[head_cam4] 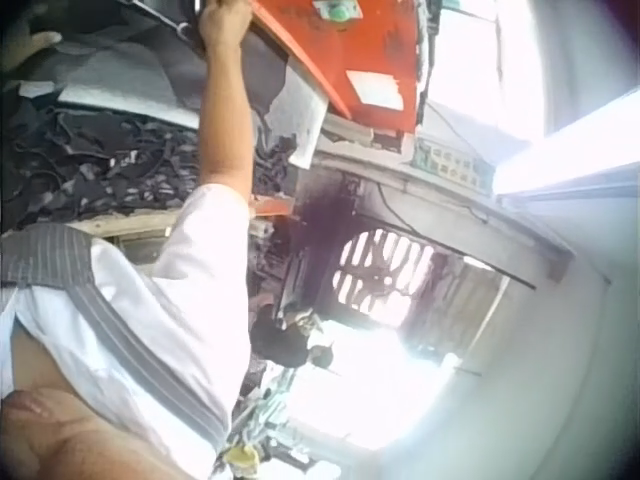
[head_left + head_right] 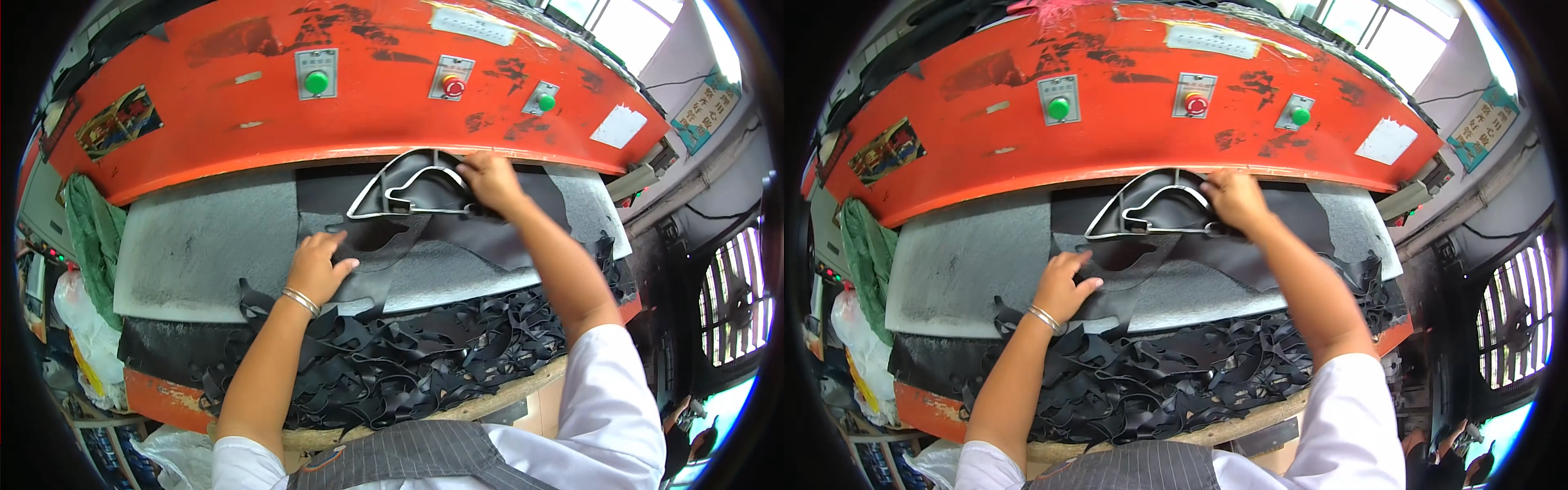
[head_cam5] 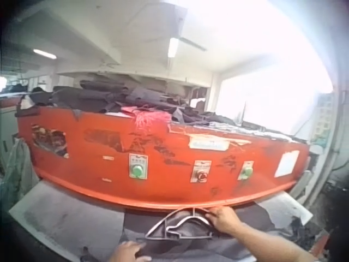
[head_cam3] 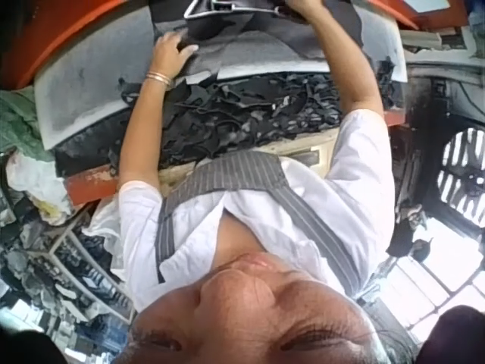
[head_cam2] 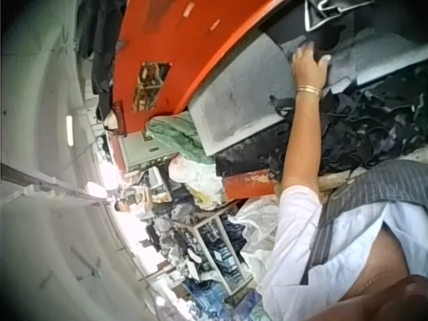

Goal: Cutting shoe components from a sheet of material using a hydraulic press and a metal die.

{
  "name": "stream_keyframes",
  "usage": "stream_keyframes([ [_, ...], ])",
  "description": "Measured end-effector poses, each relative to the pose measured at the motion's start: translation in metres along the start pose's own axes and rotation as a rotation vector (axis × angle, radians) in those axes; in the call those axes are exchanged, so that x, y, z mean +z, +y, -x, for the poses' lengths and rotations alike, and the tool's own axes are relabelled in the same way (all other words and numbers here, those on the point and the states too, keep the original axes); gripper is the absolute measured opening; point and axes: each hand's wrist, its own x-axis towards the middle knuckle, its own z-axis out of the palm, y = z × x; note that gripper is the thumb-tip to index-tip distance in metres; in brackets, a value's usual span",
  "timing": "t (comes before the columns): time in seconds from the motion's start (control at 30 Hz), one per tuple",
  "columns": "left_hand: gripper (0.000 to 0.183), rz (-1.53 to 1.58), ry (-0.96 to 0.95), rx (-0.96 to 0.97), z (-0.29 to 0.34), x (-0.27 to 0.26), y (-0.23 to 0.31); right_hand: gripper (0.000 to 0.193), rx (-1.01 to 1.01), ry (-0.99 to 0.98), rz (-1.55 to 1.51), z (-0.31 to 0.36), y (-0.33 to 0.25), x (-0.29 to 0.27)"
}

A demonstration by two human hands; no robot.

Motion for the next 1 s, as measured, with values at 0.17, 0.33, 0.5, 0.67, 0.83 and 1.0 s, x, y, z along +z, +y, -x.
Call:
stream_keyframes([
  [0.17,0.057,0.011,0.025,-0.198,-0.035,0.021,-0.018,0.023,0.179,-0.098,-0.090,0.005,0.008,0.052],
  [0.33,0.031,-0.064,0.115,-0.083,-0.041,0.042,-0.024,0.024,0.133,-0.142,-0.107,-0.002,0.032,0.074],
  [0.5,0.019,-0.071,0.162,-0.021,-0.044,0.040,-0.034,0.037,0.273,-0.210,-0.412,0.000,0.040,0.068],
  [0.67,0.015,-0.022,0.138,-0.075,-0.046,0.038,-0.029,0.086,0.078,-0.164,-0.289,0.052,0.051,0.039],
  [0.83,0.017,-0.066,0.166,-0.021,-0.050,0.033,-0.023,0.087,-0.154,-0.107,0.074,0.044,0.002,0.038],
  [1.0,0.032,0.078,0.115,-0.157,-0.038,0.027,-0.018,0.080,-0.013,-0.221,0.025,0.035,-0.008,0.054],
])
